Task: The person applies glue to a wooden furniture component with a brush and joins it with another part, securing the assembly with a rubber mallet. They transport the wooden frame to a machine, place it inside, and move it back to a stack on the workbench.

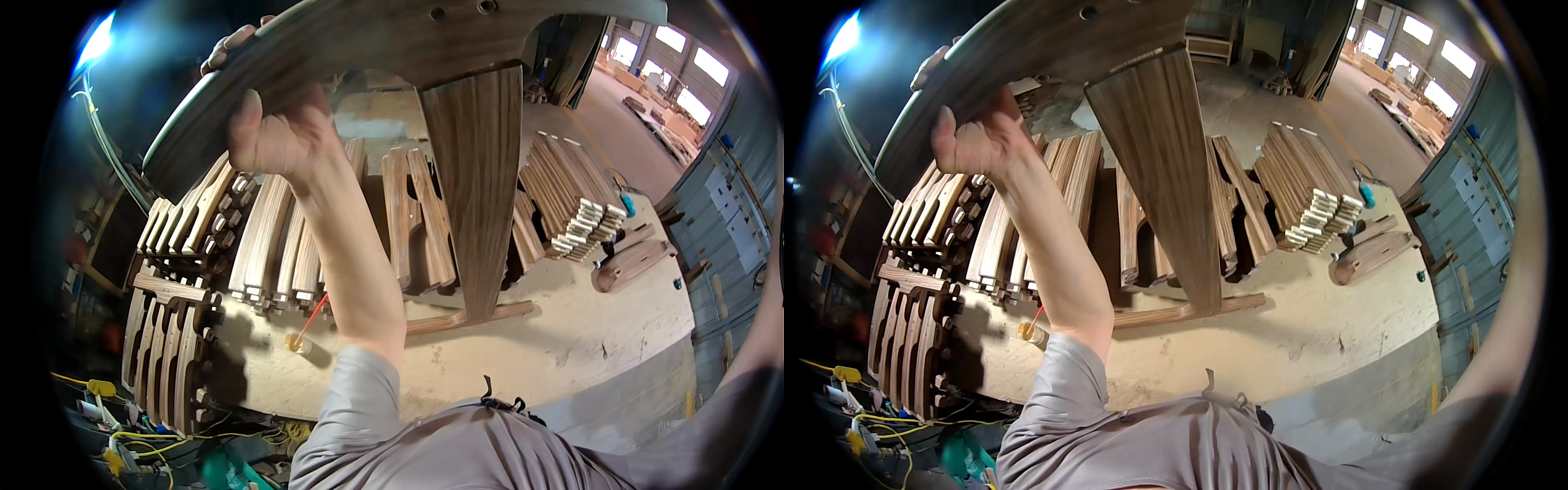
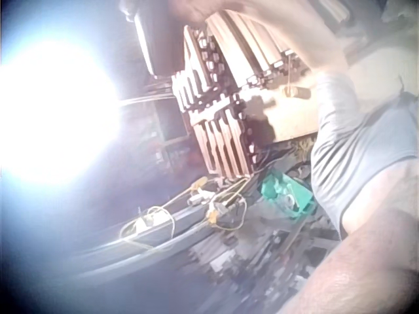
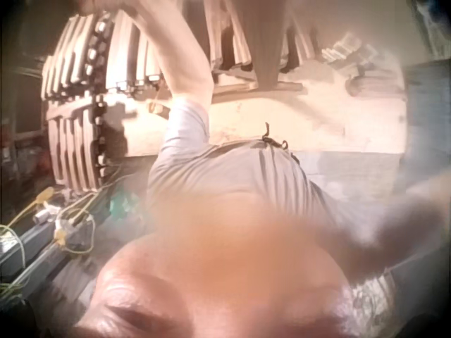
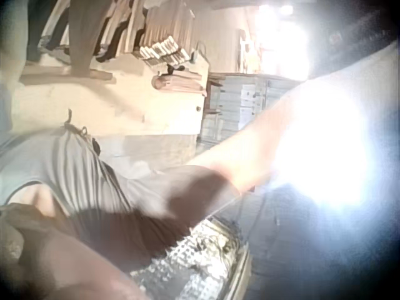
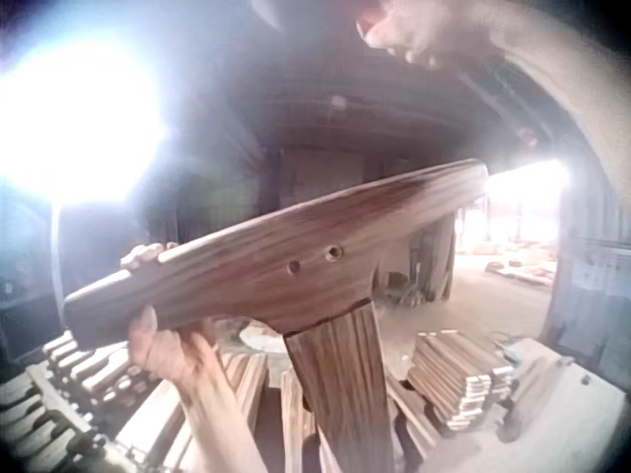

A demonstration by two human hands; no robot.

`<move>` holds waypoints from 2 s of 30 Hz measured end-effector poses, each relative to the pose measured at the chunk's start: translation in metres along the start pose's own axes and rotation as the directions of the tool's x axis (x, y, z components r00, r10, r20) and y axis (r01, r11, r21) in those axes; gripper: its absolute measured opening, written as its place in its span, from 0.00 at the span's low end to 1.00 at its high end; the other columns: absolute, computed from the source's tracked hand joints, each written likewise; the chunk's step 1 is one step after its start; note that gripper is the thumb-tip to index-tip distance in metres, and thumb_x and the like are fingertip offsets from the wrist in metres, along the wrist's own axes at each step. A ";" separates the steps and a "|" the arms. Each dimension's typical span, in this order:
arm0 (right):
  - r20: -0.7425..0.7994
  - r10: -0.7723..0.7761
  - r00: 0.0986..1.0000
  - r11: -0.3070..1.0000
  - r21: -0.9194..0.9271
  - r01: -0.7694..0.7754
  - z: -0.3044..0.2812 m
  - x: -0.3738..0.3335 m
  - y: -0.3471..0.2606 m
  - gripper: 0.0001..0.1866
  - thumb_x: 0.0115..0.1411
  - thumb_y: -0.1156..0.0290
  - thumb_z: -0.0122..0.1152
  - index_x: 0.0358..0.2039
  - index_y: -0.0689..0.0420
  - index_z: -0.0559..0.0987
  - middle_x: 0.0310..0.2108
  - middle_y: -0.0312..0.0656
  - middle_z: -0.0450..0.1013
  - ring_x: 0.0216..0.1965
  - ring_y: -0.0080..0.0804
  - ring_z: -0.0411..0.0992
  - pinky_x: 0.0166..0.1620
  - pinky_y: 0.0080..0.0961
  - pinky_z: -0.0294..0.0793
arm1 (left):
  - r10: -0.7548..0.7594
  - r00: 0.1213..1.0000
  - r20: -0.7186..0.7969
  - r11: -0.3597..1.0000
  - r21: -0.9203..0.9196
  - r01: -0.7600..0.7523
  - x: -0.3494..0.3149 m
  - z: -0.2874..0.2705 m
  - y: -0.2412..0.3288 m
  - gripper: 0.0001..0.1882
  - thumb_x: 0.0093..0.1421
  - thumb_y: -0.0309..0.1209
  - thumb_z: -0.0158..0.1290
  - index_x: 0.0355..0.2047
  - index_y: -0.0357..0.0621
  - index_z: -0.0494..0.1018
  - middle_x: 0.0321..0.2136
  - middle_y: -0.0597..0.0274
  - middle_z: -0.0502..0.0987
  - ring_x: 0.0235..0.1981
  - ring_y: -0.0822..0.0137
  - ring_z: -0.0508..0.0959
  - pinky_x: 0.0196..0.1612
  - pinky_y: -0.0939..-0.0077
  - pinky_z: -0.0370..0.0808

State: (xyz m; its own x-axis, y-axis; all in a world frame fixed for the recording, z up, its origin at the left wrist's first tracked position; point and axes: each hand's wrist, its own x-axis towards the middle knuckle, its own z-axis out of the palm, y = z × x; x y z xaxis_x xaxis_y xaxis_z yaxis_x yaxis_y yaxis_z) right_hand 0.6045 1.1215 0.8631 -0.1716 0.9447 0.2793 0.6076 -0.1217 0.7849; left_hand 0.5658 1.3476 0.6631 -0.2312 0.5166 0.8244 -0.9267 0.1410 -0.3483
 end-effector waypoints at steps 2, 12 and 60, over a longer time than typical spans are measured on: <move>0.002 -0.041 0.999 0.999 0.029 0.041 0.004 0.018 -0.021 0.05 0.59 0.77 0.55 0.36 0.63 0.74 0.24 0.38 0.70 0.27 0.30 0.69 0.33 0.27 0.69 | -0.010 1.000 0.008 1.000 -0.008 0.010 -0.001 0.002 0.000 0.24 0.40 0.22 0.52 0.43 0.45 0.71 0.43 0.57 0.74 0.53 0.54 0.71 0.62 0.49 0.63; -0.092 -0.185 0.978 0.974 0.117 0.195 0.018 0.086 -0.109 0.06 0.60 0.74 0.56 0.36 0.62 0.73 0.23 0.38 0.69 0.25 0.29 0.68 0.31 0.27 0.69 | 0.002 0.999 -0.040 0.997 0.076 0.001 -0.008 0.021 0.003 0.27 0.38 0.25 0.51 0.44 0.46 0.69 0.44 0.54 0.74 0.53 0.52 0.71 0.62 0.50 0.66; 0.424 0.904 -0.060 -0.046 -0.044 -0.998 0.460 -0.690 -0.286 0.22 0.55 0.64 0.63 0.48 0.61 0.73 0.44 0.54 0.73 0.45 0.51 0.71 0.49 0.41 0.70 | -0.493 0.851 -0.182 -0.247 0.967 0.064 -0.255 0.141 -0.012 0.50 0.33 0.32 0.69 0.56 0.34 0.55 0.48 0.50 0.65 0.48 0.56 0.70 0.52 0.63 0.69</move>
State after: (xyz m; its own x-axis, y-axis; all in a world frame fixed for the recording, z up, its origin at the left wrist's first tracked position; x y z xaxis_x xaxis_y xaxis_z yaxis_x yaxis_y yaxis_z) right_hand 0.9063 0.6445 0.1913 0.8880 -0.0375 0.4583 0.1098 -0.9506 -0.2904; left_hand 0.5944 1.0954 0.5204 0.3138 0.5237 0.7920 -0.0724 -0.8185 0.5700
